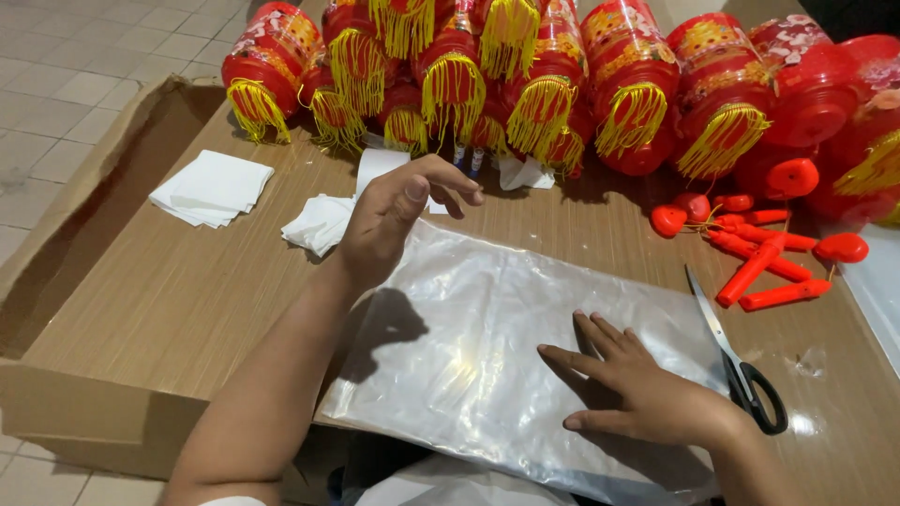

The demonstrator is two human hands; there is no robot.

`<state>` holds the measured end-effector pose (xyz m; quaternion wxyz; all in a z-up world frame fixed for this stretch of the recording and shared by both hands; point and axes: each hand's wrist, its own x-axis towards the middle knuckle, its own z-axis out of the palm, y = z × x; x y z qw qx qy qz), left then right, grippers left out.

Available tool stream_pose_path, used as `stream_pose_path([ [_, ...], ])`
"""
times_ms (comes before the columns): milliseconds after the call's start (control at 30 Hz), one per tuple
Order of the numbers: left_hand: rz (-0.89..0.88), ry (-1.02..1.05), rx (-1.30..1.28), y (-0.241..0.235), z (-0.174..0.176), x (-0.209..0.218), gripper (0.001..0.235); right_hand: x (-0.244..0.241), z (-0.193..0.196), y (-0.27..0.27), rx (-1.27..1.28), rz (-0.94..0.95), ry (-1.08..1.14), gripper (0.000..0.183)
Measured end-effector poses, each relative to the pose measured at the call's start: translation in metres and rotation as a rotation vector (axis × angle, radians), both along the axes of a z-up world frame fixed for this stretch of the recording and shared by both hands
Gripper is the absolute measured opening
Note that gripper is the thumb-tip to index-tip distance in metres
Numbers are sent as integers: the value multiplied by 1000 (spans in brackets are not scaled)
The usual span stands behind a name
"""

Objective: Assembling a decorative toy lantern by connecting a plastic handle to the main lantern body.

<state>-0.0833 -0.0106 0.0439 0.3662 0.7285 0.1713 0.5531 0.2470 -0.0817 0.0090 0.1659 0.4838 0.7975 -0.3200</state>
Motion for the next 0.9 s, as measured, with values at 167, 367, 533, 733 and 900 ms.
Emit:
stream_pose_path([
  [167, 18, 10, -3, 4, -2, -2, 51, -11, 11, 15, -29, -47, -21, 77],
  [367, 151, 373, -97, -2, 5, -5, 34, 4, 22, 25, -54, -182, 10, 62],
  [533, 84, 901, -311, -18, -5, 8, 50, 17, 21, 28, -36, -169, -6, 56],
  [733, -95, 1351, -225, -32, -65, 12, 80, 27, 13, 17, -61, -147, 38, 57],
  [900, -29, 1351, -145, -46, -80, -5, 88, 44, 15, 6, 28, -204, 281, 61],
])
